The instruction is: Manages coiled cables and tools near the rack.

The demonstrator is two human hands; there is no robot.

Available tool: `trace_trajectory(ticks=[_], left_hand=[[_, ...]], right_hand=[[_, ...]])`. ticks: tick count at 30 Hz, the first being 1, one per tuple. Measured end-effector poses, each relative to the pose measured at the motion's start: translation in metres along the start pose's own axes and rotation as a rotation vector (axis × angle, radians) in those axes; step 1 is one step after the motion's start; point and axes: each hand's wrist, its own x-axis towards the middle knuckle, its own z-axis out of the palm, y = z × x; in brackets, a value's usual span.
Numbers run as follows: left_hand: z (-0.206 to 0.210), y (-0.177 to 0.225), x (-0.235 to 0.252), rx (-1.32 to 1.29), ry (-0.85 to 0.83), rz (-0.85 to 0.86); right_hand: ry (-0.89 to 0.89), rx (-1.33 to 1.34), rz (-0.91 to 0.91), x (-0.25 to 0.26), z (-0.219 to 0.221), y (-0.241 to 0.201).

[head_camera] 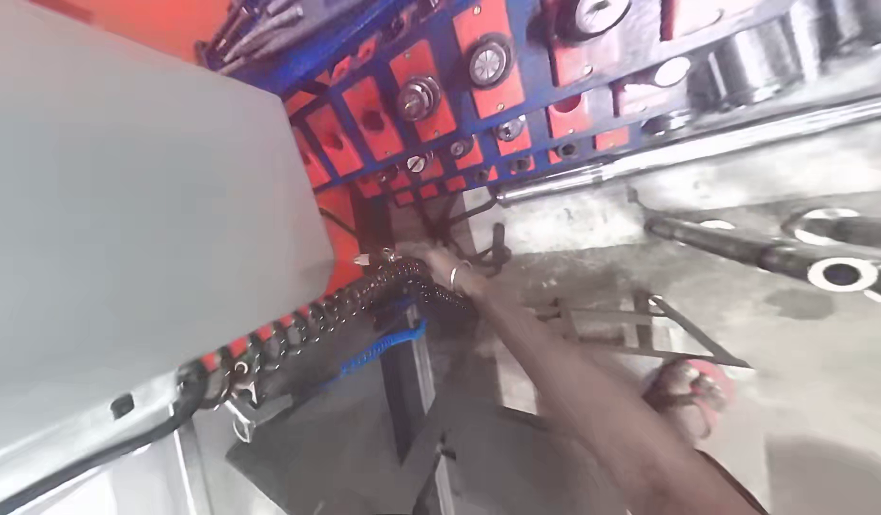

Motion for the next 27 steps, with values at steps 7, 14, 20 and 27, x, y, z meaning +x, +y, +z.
trace_trajectory(ticks=[7,14,20,27], left_hand=[[0.001,0.001,-0.002,0.021,0.048,0.026],[0.011,0.0,-0.004,0.029,0.231,0.061],[0.015,-0.002,-0.006,0.013,0.238,0.033],[0.011,-0.003,-0.007,0.017,0.144,0.014]], right_hand=[[0.105,-0.087,0.104,-0.058,-0.002,0.027],[0.492,0.062,0.166,-0.086,-0.026,0.033],[0.452,0.019,0.016,-0.072,-0.033,0.024],[0.274,0.045,0.086,-0.069,-0.008,0.026]])
